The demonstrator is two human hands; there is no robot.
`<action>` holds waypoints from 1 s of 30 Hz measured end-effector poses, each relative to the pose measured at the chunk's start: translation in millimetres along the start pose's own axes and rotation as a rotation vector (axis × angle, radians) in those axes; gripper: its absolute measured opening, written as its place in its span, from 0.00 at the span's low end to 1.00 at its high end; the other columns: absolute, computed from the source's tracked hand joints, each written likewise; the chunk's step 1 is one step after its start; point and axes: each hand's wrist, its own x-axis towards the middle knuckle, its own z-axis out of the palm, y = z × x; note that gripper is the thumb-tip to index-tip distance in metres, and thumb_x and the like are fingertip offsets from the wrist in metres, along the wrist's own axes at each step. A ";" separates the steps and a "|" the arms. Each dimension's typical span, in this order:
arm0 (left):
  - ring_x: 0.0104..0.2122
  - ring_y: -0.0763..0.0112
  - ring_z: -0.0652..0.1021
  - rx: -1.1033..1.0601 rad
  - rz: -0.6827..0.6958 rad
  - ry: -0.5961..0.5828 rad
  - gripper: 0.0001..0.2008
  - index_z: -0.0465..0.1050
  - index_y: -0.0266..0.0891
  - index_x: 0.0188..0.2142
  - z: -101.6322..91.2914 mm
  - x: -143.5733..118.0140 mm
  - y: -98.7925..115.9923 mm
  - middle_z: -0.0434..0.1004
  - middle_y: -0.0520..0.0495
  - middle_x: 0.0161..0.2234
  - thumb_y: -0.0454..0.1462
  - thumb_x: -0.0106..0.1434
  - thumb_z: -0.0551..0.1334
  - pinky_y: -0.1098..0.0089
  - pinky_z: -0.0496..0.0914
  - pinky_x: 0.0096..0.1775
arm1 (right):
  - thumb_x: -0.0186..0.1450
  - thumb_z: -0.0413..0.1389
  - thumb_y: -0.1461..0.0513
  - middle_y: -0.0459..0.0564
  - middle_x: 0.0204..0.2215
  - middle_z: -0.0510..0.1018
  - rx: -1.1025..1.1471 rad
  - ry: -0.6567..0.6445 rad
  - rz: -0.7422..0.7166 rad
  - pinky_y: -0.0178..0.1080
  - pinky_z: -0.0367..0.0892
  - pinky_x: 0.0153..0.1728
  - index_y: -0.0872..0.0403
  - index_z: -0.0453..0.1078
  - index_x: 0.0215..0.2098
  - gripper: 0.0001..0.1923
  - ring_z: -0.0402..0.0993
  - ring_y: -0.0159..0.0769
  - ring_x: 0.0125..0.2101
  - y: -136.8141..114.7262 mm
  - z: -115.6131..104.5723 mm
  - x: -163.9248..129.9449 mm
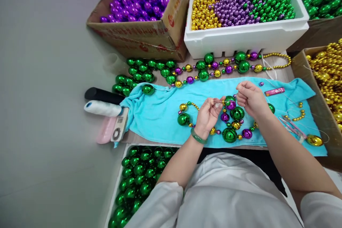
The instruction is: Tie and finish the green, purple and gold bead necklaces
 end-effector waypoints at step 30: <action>0.25 0.79 0.68 0.007 0.032 -0.074 0.14 0.63 0.38 0.27 16.8 7.0 -13.2 0.66 0.53 0.27 0.44 0.63 0.60 0.75 0.66 0.32 | 0.55 0.63 0.51 0.36 0.15 0.59 -0.107 -0.095 -0.110 0.30 0.56 0.17 0.50 0.59 0.30 0.18 0.56 0.24 0.17 -7.9 -29.9 7.4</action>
